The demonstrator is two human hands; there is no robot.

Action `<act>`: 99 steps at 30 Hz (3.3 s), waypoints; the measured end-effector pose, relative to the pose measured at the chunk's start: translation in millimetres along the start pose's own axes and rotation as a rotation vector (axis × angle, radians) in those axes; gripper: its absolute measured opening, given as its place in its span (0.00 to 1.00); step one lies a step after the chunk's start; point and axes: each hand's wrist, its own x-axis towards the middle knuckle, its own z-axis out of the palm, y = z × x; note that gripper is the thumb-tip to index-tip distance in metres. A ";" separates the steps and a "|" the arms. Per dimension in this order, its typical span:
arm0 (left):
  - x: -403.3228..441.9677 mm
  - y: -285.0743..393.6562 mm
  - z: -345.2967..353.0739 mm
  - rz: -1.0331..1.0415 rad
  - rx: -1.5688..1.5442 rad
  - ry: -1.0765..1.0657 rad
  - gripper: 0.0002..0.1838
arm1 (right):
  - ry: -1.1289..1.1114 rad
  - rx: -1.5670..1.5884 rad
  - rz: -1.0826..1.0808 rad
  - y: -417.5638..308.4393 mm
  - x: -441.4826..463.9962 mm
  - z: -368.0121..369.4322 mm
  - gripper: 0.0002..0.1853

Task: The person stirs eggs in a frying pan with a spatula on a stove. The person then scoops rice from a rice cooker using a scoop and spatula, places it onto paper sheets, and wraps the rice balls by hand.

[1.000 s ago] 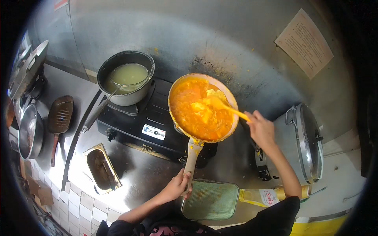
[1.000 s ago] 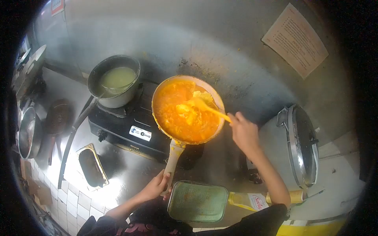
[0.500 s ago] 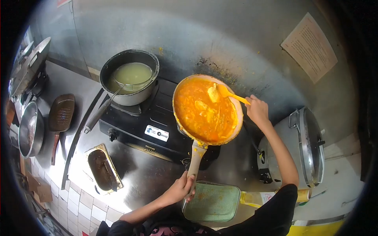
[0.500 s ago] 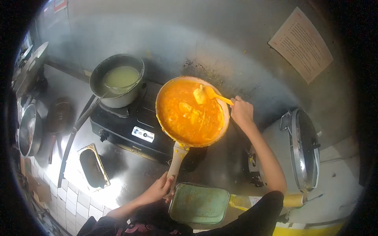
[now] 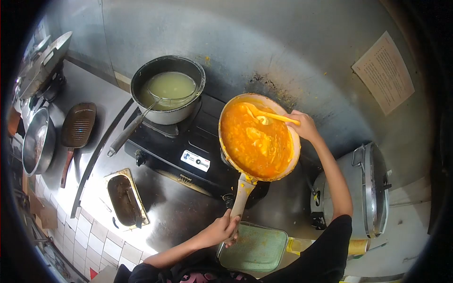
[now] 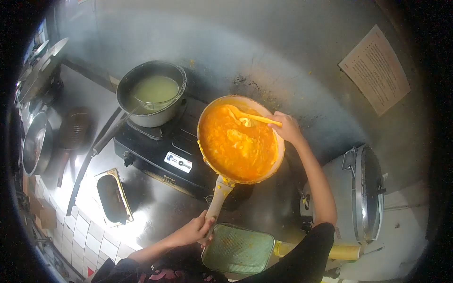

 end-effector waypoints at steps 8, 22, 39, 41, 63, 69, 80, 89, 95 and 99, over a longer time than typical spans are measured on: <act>-3.1 6.7 3.4 -0.012 -0.009 0.006 0.21 | -0.045 -0.058 -0.122 -45.8 -41.9 -12.3 0.14; 1.5 -6.9 6.3 -0.030 -0.023 0.067 0.20 | -0.037 -0.559 0.019 -88.3 -76.1 -99.7 0.13; -1.6 -3.2 11.9 -0.005 0.020 0.150 0.17 | -0.499 -0.527 0.213 -74.0 -75.8 -114.0 0.13; -2.8 1.4 10.4 -0.039 -0.020 0.127 0.17 | -0.740 -0.210 0.268 -62.4 -65.6 -124.0 0.14; -1.5 0.4 11.8 -0.036 0.018 0.100 0.18 | -0.329 0.165 0.178 -142.2 -66.2 20.6 0.15; -0.5 1.2 13.0 -0.043 -0.025 0.091 0.18 | -0.407 0.584 0.664 -114.8 -46.5 7.4 0.18; -2.9 5.9 11.7 -0.031 -0.010 0.089 0.15 | -0.568 0.392 0.546 -101.7 -57.1 -148.0 0.13; 0.0 -3.1 13.2 -0.056 -0.091 0.090 0.14 | -1.040 0.139 0.355 -137.2 -30.7 -125.9 0.11; -0.1 5.3 12.8 -0.021 0.031 0.111 0.15 | -0.443 0.191 -0.013 -153.6 -65.9 -17.5 0.11; -0.8 6.4 11.0 -0.068 0.117 0.118 0.18 | -0.344 0.287 0.052 -160.1 -60.8 -13.8 0.10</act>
